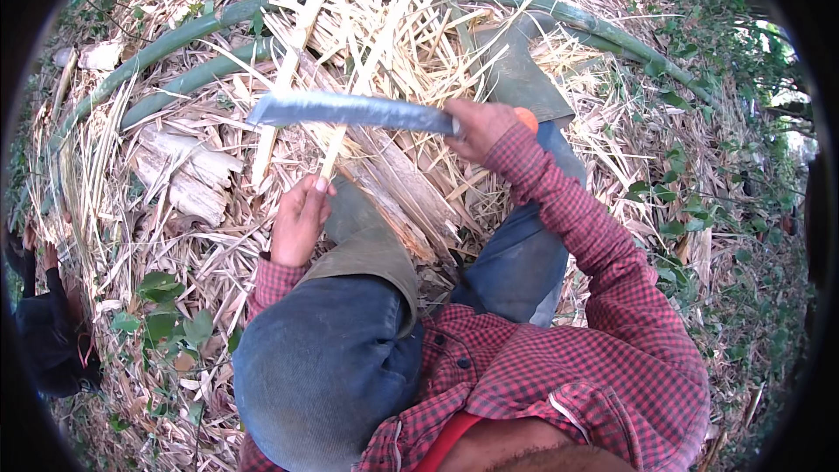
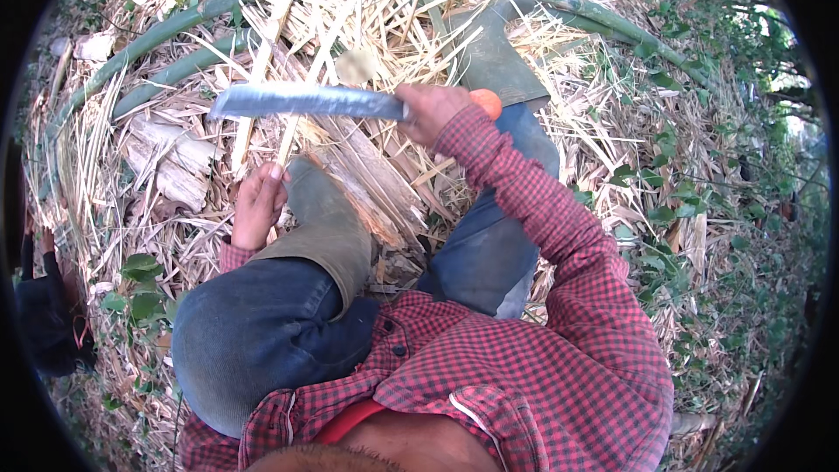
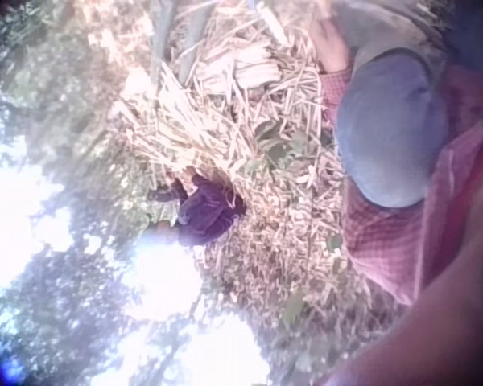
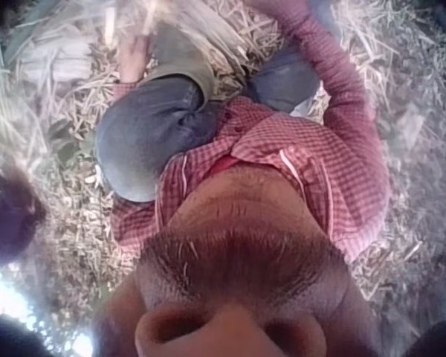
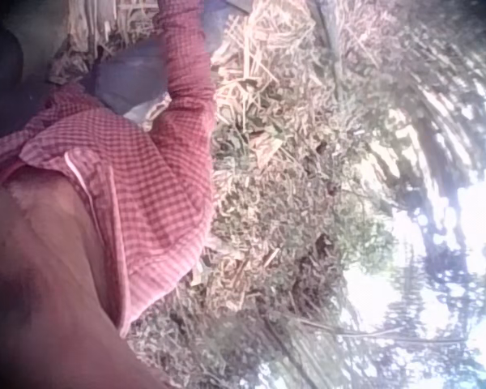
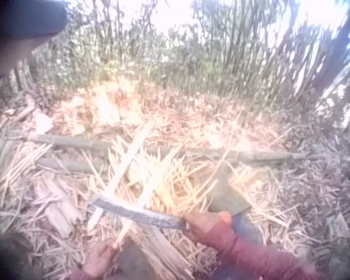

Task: The person sits on the ground in a bamboo grove and uses a machete to split bamboo stalks into thin strips. They hold the stalks between their legs and repeatedly strike them with the blade to create uniform pieces.

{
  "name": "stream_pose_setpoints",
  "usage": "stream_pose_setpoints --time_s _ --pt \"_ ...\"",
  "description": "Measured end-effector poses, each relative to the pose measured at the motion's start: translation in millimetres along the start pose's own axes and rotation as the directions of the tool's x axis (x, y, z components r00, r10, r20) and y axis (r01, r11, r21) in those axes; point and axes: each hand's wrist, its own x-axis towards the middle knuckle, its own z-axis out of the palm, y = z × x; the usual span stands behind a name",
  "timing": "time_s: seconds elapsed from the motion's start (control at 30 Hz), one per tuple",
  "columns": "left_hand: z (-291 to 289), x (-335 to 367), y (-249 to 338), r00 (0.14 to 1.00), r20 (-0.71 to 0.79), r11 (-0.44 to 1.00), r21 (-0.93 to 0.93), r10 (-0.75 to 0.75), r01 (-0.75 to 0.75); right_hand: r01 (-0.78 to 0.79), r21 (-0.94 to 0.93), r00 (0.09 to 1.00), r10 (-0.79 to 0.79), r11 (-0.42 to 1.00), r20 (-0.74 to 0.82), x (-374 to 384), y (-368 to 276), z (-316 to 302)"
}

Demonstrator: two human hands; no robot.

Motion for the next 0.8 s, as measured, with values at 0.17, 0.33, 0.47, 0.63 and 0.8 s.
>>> stream_pose_setpoints --time_s 0.17,0.33,0.47,0.63,0.8 --pt "-6 -24 -20 0.996 -0.086 1.000 -0.020 0.014 -0.016 -0.416 -0.040 0.908 0.417 0.909 0.031 36 55 -22" --pt "-6 -23 -21 0.991 -0.125 0.998 -0.030 0.056 -0.060 -0.330 -0.038 0.937 0.332 0.943 0.105 25 55 -26" --pt "-10 -27 -21 0.991 -0.127 0.999 0.016 0.038 -0.036 -0.245 -0.113 0.958 0.258 0.963 0.122 19 41 -22" --pt "-13 -15 -30 0.994 -0.067 0.983 0.167 0.086 -0.073 -0.624 0.120 0.781 0.623 0.772 0.049 19 82 -8" --pt "-8 35 -15 0.967 -0.112 0.860 0.488 0.231 -0.149 -0.548 0.303 0.832 0.544 0.780 0.103 10 58 8"
